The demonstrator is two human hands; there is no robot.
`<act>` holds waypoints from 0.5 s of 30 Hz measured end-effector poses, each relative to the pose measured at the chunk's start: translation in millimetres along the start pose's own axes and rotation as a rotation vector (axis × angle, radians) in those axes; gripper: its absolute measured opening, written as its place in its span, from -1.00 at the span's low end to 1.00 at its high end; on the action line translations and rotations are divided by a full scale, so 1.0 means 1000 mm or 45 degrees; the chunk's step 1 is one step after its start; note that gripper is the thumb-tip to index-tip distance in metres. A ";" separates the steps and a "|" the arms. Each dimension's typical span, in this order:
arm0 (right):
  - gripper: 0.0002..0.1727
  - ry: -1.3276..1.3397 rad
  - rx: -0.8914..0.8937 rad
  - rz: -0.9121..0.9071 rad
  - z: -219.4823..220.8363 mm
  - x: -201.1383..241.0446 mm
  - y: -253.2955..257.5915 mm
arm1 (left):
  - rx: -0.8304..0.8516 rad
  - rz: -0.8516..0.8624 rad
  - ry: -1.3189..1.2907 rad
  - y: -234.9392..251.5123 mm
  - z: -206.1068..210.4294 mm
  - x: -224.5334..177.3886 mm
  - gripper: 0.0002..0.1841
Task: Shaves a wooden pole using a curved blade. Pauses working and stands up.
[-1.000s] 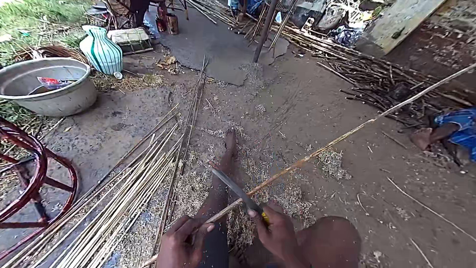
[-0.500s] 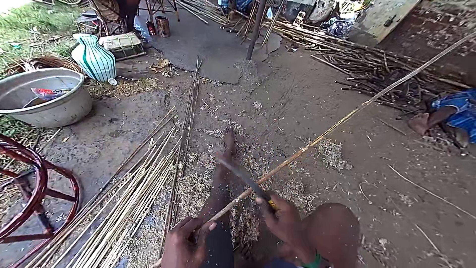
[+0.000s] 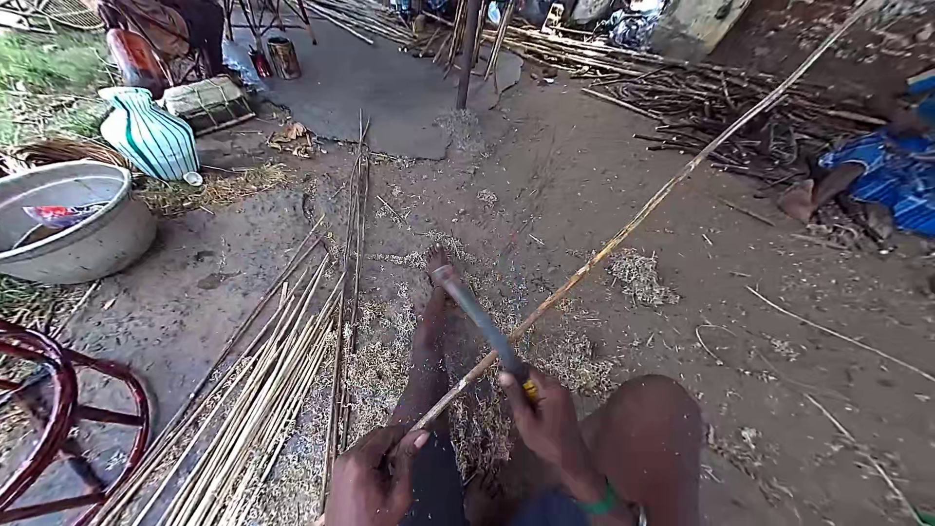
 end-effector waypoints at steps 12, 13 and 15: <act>-0.44 -0.178 0.196 -0.163 0.024 0.026 -0.016 | 0.161 -0.088 0.017 0.000 0.006 0.003 -0.52; -0.46 -0.107 0.092 -0.081 0.012 0.016 -0.007 | 0.210 -0.114 -0.004 0.002 0.007 0.002 -0.54; -0.50 -0.003 0.030 0.050 0.003 0.001 0.002 | 0.269 -0.152 -0.007 0.002 0.008 0.005 -0.54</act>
Point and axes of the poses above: each hand's wrist, its own y-axis towards the middle knuckle, its own z-axis out of the palm, x = y × z, the point moved 9 cm from there along y, towards the middle knuckle, and after that the axes turned 1 degree about -x, right-handed, at the moved point
